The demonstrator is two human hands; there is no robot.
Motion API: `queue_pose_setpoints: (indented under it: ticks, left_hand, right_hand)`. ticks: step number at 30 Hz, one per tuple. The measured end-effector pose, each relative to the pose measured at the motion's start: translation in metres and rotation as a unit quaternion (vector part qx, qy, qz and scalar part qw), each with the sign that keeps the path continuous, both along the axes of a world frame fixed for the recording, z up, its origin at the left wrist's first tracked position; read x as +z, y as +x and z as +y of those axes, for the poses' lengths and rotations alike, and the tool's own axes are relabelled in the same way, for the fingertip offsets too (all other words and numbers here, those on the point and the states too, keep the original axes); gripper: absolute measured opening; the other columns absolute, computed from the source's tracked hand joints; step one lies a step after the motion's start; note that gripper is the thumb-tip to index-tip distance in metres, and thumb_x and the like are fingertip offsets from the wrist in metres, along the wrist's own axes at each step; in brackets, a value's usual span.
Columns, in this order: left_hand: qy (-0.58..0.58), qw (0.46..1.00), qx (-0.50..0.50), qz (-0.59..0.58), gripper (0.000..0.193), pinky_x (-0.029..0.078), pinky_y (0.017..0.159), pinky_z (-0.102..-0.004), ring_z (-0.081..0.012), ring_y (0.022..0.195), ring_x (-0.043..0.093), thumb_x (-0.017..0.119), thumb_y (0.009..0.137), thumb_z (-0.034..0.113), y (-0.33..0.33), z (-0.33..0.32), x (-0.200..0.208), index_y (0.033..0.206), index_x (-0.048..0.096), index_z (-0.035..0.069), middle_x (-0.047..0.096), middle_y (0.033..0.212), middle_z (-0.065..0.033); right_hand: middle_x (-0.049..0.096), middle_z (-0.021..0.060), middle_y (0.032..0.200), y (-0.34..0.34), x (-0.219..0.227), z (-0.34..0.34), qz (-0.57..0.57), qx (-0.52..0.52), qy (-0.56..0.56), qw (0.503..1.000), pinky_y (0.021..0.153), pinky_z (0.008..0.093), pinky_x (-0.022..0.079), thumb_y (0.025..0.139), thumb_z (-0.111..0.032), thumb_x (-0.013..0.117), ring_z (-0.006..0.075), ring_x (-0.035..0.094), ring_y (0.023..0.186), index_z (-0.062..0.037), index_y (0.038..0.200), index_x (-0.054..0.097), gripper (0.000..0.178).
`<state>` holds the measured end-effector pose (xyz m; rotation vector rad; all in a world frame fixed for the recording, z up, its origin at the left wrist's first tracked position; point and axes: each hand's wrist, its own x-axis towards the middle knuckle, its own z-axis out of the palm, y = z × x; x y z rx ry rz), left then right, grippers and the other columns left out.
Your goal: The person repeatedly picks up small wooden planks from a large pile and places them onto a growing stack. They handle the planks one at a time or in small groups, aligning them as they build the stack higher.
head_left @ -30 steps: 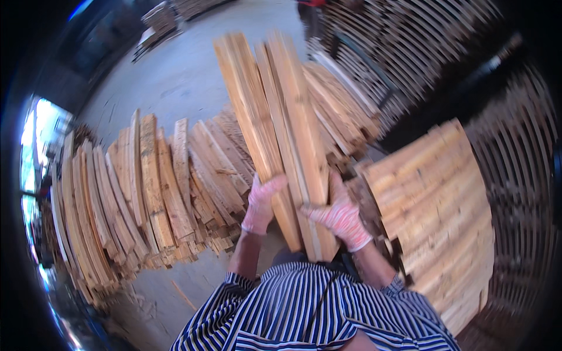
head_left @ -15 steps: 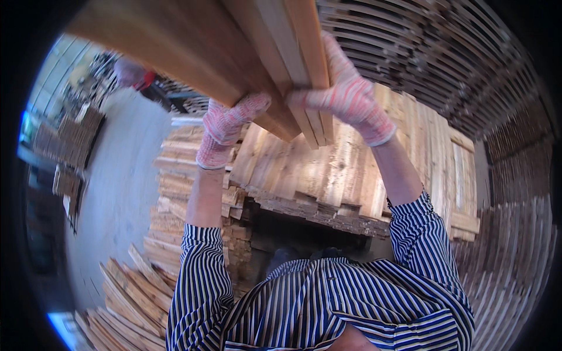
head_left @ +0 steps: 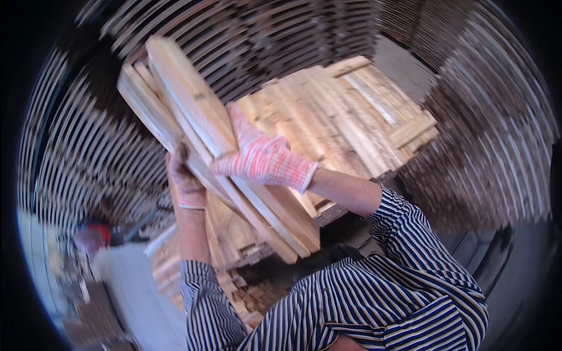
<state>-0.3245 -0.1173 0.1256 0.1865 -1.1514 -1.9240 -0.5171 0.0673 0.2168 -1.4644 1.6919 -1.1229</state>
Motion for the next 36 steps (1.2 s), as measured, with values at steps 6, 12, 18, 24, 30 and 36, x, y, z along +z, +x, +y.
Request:
queue_pose_setpoints:
  ticks: [6, 12, 18, 24, 30, 36]
  left_hand:
    - [0.179, 0.982, -0.06, -0.033, 0.066, 0.048, 0.109, -0.0451, -0.0317, 0.123, 0.061, 0.056, 0.099, 0.05, -0.154, 0.069, -0.067, 0.144, 0.054, 0.002, 0.062, 0.138, -0.0166]
    - [0.243, 0.961, -0.102, -0.078, 0.069, 0.048, 0.107, -0.0448, -0.0333, 0.118, 0.062, 0.072, 0.091, 0.046, -0.24, 0.105, -0.08, 0.141, 0.055, 0.002, 0.064, 0.131, -0.0165]
    - [0.255, 0.962, -0.091, -0.04, 0.061, 0.048, 0.108, -0.0456, -0.0347, 0.118, 0.062, 0.073, 0.091, 0.042, -0.284, 0.086, -0.117, 0.137, 0.059, 0.005, 0.066, 0.13, -0.0166]
    - [0.29, 0.952, -0.088, -0.052, 0.059, 0.048, 0.108, -0.0445, -0.0331, 0.118, 0.062, 0.071, 0.091, 0.042, -0.311, 0.099, -0.117, 0.138, 0.059, 0.007, 0.066, 0.13, -0.0151]
    - [0.271, 0.953, -0.077, -0.109, 0.064, 0.046, 0.109, -0.0452, -0.0308, 0.126, 0.056, 0.07, 0.09, 0.047, -0.333, 0.117, -0.104, 0.14, 0.057, 0.009, 0.06, 0.141, -0.0122]
    - [0.266, 0.952, -0.13, -0.075, 0.065, 0.046, 0.111, -0.0473, -0.0326, 0.127, 0.057, 0.067, 0.093, 0.046, -0.346, 0.106, -0.106, 0.143, 0.054, 0.006, 0.058, 0.143, -0.0146]
  right_hand:
    - [0.045, 0.0297, 0.153, -0.126, -0.069, 0.055, -0.024, -0.113, 0.079, 0.99, 0.108, 0.0397, 0.046, 0.07, -0.055, 0.08, 0.0365, 0.054, 0.136, -0.007, 0.164, 0.016, 0.124]
    - [0.067, 0.0167, 0.133, -0.32, -0.113, 0.081, 0.205, -0.218, 0.177, 0.938, 0.096, 0.0439, 0.053, 0.069, -0.053, 0.079, 0.0325, 0.066, 0.116, -0.0241, 0.158, 0.04, 0.101]
    - [0.067, 0.0214, 0.128, -0.346, -0.147, 0.041, 0.188, -0.22, 0.264, 0.92, 0.099, 0.05, 0.052, 0.077, -0.046, 0.078, 0.0378, 0.065, 0.118, -0.0246, 0.155, 0.043, 0.088]
    - [0.059, 0.0225, 0.137, -0.375, -0.156, 0.06, 0.19, -0.229, 0.198, 0.934, 0.102, 0.0486, 0.049, 0.083, -0.044, 0.073, 0.0381, 0.059, 0.125, -0.0197, 0.154, 0.044, 0.08]
    - [0.064, 0.0202, 0.11, -0.408, -0.209, 0.066, 0.374, -0.276, 0.198, 0.863, 0.073, 0.0479, 0.052, 0.095, -0.069, 0.043, 0.0332, 0.064, 0.097, -0.0221, 0.14, 0.055, 0.066]
    - [0.054, 0.0322, 0.14, -0.264, -0.126, 0.055, 0.157, -0.16, 0.128, 0.966, 0.109, 0.0462, 0.046, 0.091, -0.076, 0.044, 0.0435, 0.056, 0.129, -0.0107, 0.157, 0.038, 0.093]
